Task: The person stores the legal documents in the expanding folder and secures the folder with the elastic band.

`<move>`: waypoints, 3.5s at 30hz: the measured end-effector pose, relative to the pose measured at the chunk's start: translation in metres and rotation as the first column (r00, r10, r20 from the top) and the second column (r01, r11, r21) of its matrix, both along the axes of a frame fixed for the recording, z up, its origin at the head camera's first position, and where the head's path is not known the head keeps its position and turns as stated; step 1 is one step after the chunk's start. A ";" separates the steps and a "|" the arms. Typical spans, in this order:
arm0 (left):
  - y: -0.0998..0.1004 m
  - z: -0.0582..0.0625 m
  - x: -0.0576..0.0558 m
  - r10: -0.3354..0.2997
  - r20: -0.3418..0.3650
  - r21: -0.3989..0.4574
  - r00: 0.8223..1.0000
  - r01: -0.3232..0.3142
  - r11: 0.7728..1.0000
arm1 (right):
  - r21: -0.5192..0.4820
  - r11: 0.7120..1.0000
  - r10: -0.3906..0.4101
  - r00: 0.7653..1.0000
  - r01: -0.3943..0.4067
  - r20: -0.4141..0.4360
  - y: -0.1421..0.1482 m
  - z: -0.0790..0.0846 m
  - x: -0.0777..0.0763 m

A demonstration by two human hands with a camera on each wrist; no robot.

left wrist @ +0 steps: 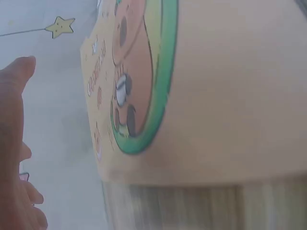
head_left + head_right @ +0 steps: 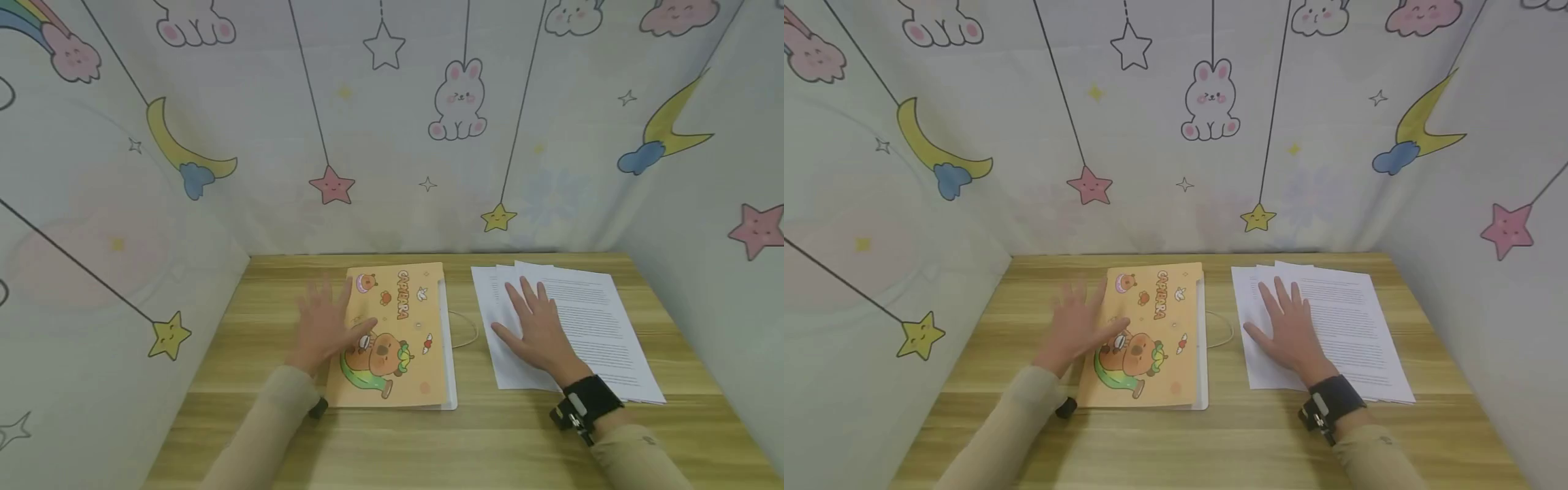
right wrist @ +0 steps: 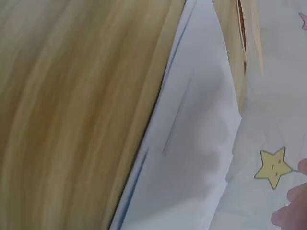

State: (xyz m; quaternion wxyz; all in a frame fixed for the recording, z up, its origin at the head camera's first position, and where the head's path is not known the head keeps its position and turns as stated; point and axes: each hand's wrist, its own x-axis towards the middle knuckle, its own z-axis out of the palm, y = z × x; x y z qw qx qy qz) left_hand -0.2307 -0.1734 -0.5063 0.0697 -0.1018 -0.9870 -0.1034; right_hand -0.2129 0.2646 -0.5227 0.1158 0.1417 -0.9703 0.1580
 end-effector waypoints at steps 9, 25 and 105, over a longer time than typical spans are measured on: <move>0.035 0.010 0.000 -0.064 0.094 0.081 0.993 0.056 0.995 | 0.004 0.984 0.178 0.983 -0.178 0.035 -0.034 -0.002 -0.007; 0.091 0.027 0.001 -0.070 0.211 0.147 0.975 0.039 0.988 | 0.035 0.958 0.276 0.946 -0.286 0.171 -0.074 -0.011 -0.023; 0.201 0.031 -0.016 0.088 0.351 0.021 0.932 -0.101 0.995 | 0.096 0.889 0.415 0.878 -0.447 0.240 -0.077 -0.015 -0.025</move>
